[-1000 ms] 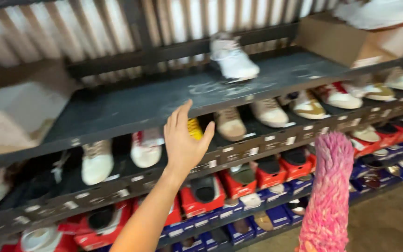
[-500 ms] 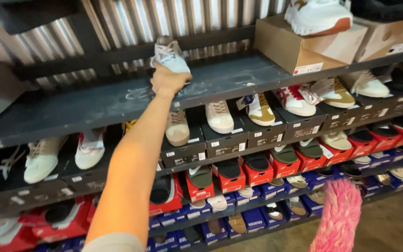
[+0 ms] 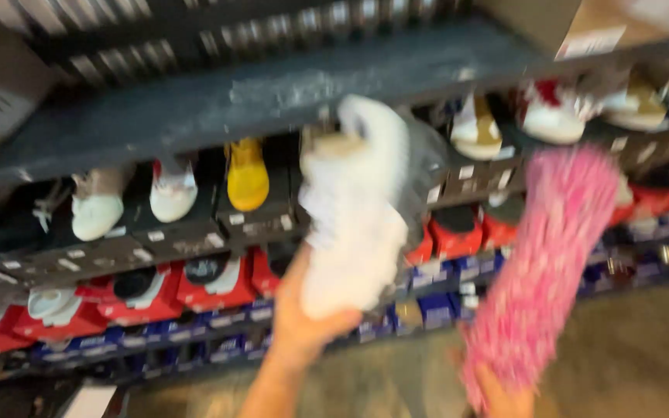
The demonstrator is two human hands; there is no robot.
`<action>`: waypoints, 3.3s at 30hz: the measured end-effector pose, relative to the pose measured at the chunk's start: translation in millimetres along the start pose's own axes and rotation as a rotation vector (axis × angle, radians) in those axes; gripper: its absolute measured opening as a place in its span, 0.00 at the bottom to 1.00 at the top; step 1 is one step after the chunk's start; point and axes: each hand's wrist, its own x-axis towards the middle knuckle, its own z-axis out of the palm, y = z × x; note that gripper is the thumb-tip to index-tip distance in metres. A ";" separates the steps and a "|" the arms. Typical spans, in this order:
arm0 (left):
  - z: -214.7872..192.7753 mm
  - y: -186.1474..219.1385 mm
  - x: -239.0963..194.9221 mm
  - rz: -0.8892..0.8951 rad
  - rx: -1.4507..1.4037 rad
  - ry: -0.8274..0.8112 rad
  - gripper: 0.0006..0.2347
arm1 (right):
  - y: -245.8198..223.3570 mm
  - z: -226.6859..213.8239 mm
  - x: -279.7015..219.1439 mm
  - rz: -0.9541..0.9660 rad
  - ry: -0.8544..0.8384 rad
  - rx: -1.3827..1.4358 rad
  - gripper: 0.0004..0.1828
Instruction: Dusting shoes and shoeboxes on shelves using a feather duster and adjusting laces.
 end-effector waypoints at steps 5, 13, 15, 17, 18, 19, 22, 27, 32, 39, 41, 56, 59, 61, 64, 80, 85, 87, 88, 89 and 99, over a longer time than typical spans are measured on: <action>-2.6 -41.5 -66.0 -0.274 -0.118 -0.175 0.51 | -24.3 120.6 19.5 0.129 0.161 -0.086 0.36; -66.4 -122.6 -82.9 -0.454 -0.633 -0.039 0.39 | -25.1 179.8 7.0 0.353 0.246 0.046 0.12; -71.1 -120.3 -70.8 -0.696 -0.989 -0.053 0.39 | -26.9 187.7 2.8 0.365 0.224 -0.022 0.12; -80.3 -136.5 -74.0 -0.919 -1.358 -0.068 0.39 | -32.3 187.8 -0.3 0.374 0.192 -0.093 0.12; -88.3 -152.2 -80.9 -0.858 -1.164 -0.064 0.34 | -36.1 185.9 -0.4 0.389 0.135 -0.124 0.12; -95.6 -167.9 -87.6 -0.796 -0.971 -0.059 0.29 | -40.3 183.7 0.2 0.403 0.076 -0.154 0.12; -89.2 -160.8 -96.7 -0.925 -1.096 -0.102 0.27 | -58.5 167.2 -8.2 0.348 0.138 -0.473 0.09; -80.1 -161.4 -93.2 -0.896 -1.238 -0.119 0.25 | -78.3 140.9 -53.0 -0.165 0.122 -0.636 0.11; -93.5 -185.8 -71.2 -0.810 -1.234 -0.073 0.26 | -57.5 114.6 -98.6 0.226 -0.088 -0.760 0.04; -125.2 -194.0 -66.6 -0.628 -1.081 -0.023 0.30 | -44.7 45.7 -111.1 0.315 -0.038 -0.873 0.06; -117.2 -158.5 -56.0 -0.693 -1.124 0.016 0.38 | -69.9 57.0 -99.1 0.204 0.032 -0.875 0.06; -119.3 -177.8 -71.5 -0.652 -0.810 0.059 0.27 | -45.1 63.9 -133.6 0.157 0.258 -0.875 0.11; -118.7 -160.6 -74.0 -0.744 -0.888 0.092 0.26 | -32.6 40.6 -140.7 -0.241 -0.312 -1.151 0.08; -111.7 -145.9 -65.9 -0.681 -0.724 0.059 0.24 | -15.5 10.5 -139.9 0.265 0.034 -0.914 0.07; -112.5 -158.3 -72.3 -0.696 -0.749 0.108 0.23 | -32.8 28.2 -128.7 0.036 -0.211 -1.256 0.07; -116.3 -177.3 -104.2 -0.729 -0.959 0.126 0.40 | -63.2 109.0 -74.1 -0.603 -0.164 -1.032 0.09; -121.8 -167.8 -89.5 -0.454 -0.167 0.209 0.28 | -69.0 87.8 -72.6 -0.116 -0.249 -1.263 0.12; -114.7 -147.6 -91.0 -0.455 -0.090 0.235 0.28 | -77.6 100.6 -72.7 -0.143 -0.179 -1.138 0.11; -112.0 -137.1 -89.0 -0.452 -0.010 0.258 0.28 | -80.9 108.2 -70.9 -0.172 -0.109 -1.007 0.11; -116.5 -149.2 -94.5 -0.448 -0.011 0.256 0.28 | -75.9 102.4 -65.1 -0.176 -0.108 -1.007 0.11; -110.6 -110.9 -83.8 -0.496 -0.292 0.271 0.26 | -102.4 98.2 -15.0 -0.457 -0.362 -1.434 0.13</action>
